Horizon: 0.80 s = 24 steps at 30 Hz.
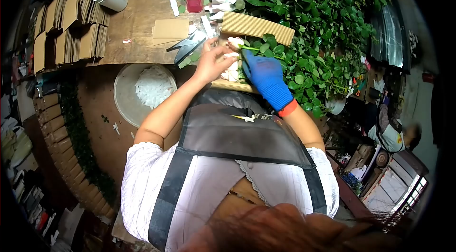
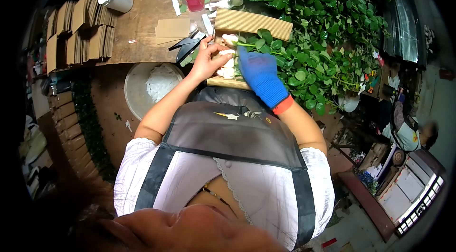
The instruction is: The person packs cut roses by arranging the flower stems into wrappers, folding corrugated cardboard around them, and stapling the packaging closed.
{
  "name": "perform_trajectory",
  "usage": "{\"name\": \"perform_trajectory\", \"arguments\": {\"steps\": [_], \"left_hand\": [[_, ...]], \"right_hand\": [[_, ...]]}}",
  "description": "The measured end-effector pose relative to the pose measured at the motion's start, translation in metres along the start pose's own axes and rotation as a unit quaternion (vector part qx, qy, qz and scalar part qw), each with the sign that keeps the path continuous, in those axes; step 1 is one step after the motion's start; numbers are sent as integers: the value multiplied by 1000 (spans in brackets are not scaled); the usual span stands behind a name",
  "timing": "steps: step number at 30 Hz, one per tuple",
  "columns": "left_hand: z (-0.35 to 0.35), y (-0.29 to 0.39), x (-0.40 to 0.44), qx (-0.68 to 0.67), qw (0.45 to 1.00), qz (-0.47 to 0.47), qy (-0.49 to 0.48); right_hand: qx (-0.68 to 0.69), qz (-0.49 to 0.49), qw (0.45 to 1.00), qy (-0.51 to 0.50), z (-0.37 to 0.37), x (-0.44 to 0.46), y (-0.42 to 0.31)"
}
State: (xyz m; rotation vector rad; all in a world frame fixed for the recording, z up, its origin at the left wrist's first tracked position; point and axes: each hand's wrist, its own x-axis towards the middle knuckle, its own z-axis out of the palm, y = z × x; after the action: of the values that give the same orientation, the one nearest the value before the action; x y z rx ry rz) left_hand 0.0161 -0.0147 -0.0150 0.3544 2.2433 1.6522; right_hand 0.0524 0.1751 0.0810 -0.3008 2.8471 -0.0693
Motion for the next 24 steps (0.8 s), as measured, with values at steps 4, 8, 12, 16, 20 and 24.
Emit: {"name": "perform_trajectory", "arguments": {"steps": [4,8,12,16,20,24], "left_hand": [[3,-3,-4,-10,1000,7,24],[9,-14,-3,18,998,29,43],[6,-9,0,-8,998,49,41],[2,-12,9,24,1000,-8,-5],[4,-3,25,-87,994,-57,32],[9,0,23,16,995,-4,96]], "right_hand": [[28,69,997,28,-2,4,8],[87,7,993,81,20,25,22],[116,-10,991,61,16,24,25],[67,-5,997,36,24,25,20],[155,-6,987,44,5,12,24],[565,108,818,-7,-22,-6,35]]}}
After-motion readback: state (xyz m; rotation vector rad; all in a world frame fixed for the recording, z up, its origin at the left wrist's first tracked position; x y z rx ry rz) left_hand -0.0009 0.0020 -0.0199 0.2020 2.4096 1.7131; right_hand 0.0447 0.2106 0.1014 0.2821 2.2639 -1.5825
